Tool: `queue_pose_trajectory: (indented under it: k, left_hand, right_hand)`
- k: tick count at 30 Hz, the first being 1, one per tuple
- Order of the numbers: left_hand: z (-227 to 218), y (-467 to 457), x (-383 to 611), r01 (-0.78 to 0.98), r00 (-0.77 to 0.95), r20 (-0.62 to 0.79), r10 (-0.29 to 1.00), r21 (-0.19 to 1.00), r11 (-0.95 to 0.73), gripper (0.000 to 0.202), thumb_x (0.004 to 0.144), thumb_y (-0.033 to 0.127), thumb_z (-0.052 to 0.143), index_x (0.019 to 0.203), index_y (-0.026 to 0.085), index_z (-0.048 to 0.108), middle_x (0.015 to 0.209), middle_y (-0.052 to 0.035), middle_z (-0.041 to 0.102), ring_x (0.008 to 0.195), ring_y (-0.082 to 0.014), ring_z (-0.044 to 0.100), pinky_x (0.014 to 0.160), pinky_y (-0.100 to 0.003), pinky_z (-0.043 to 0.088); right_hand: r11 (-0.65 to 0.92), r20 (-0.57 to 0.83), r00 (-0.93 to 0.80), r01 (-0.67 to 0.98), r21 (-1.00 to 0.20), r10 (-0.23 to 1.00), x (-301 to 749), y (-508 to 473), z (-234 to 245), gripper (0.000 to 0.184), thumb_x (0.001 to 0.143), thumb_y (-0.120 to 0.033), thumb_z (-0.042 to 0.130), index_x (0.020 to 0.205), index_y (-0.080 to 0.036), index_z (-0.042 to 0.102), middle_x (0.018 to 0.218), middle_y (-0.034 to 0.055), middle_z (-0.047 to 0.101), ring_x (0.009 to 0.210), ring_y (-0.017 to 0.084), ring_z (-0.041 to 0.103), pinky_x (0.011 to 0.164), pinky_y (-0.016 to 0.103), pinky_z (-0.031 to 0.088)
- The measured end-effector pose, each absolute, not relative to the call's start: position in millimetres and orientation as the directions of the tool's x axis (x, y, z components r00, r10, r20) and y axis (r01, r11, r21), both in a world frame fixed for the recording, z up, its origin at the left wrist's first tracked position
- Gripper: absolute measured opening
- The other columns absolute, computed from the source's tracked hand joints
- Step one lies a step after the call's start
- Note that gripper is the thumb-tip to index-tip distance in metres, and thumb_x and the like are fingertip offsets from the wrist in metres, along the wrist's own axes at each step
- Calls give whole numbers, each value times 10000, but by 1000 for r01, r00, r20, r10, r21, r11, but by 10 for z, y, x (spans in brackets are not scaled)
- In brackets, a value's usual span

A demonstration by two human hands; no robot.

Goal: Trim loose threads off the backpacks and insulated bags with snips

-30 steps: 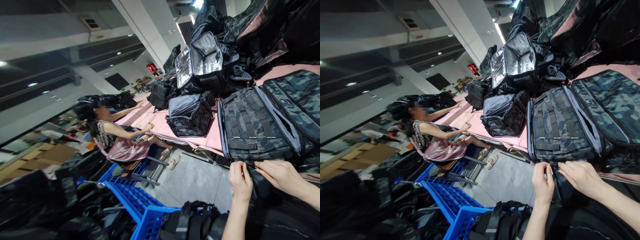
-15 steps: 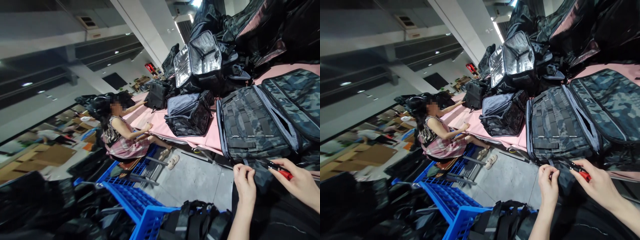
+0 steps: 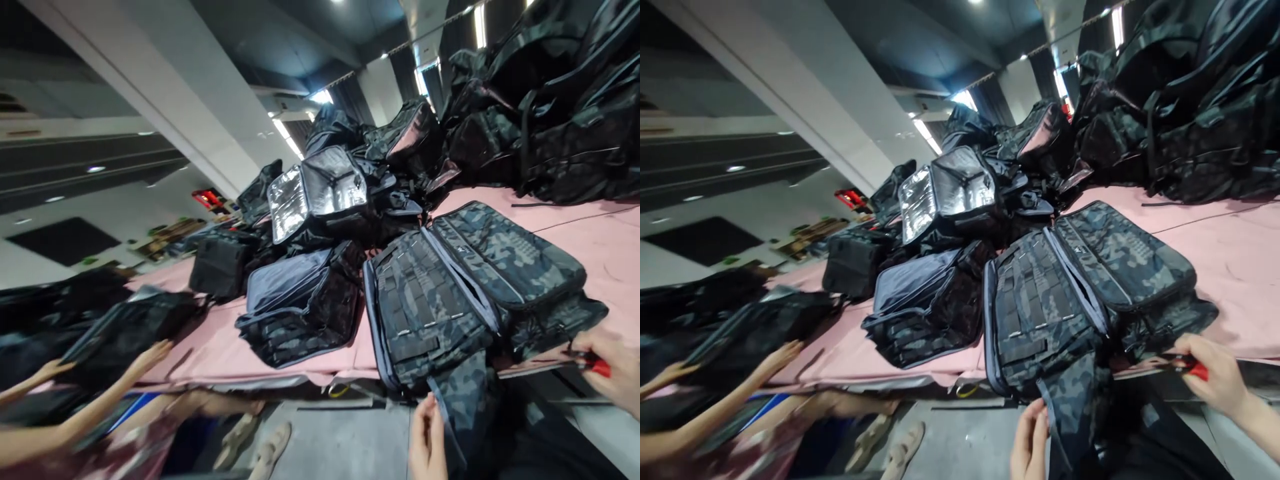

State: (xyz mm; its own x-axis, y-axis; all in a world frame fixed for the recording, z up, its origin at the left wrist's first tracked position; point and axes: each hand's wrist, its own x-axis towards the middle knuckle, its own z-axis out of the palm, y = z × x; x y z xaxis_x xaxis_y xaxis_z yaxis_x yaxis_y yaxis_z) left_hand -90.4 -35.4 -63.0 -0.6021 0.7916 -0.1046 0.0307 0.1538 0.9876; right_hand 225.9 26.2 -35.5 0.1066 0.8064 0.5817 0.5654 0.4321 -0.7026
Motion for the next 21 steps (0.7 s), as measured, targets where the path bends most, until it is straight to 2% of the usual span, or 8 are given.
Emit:
queue_pose_trajectory:
  k: [3,5,7,10,14,19,21]
  left_hand:
    - [-756,-272,-810,-41,-507,-131,852,991,128,648,584,668,708,1004,185,607,903,-97,734,866,-249,681,828,-329,514]
    - [-806,-219,-830,-36,-479,-134,868,990,134,620,605,678,685,974,188,593,839,-88,735,827,-252,684,802,-333,516]
    - [-814,-154,-915,54,-485,-81,871,991,122,567,633,700,644,891,196,599,797,-69,722,815,-247,673,770,-319,513]
    - [-752,0,-1112,279,-473,78,878,958,66,523,683,707,582,832,206,611,790,-48,693,817,-238,653,794,-319,506]
    - [-578,369,-1398,488,-385,204,900,873,11,508,720,678,546,908,210,607,911,-74,683,914,-258,642,897,-384,492]
    - [-385,936,-1618,527,-345,249,905,850,-33,469,731,637,536,918,211,595,1137,-122,641,1135,-296,570,1040,-469,407]
    - [-384,1063,-1639,506,-359,232,904,862,-21,445,739,623,526,902,215,594,1132,-115,648,1147,-290,567,1048,-466,404]
  right_hand:
    - [385,601,224,589,-711,767,2659,423,-317,88,870,-226,515,847,-269,589,842,60,630,791,218,609,755,349,468]
    - [375,629,191,660,-650,754,2843,504,-359,236,872,-176,446,974,-285,629,1039,73,635,970,249,599,898,387,437]
    - [361,621,164,690,-627,766,2937,527,-468,391,858,-118,368,1083,-298,632,1176,79,597,1096,257,563,971,394,409]
    - [326,579,195,666,-671,792,2949,434,-685,476,825,-65,345,1134,-307,614,1175,93,575,1119,250,562,973,374,430]
    - [292,545,199,672,-681,814,2836,144,-902,547,773,-46,366,1177,-358,563,1183,90,558,1138,288,551,1009,436,421]
    - [235,454,218,624,-745,864,2480,-315,-1090,587,745,-91,385,1224,-390,547,1270,59,486,1130,287,565,851,378,556]
    - [215,420,239,586,-782,876,2317,-457,-1146,589,741,-134,413,1242,-416,545,1287,39,480,1064,282,605,798,364,582]
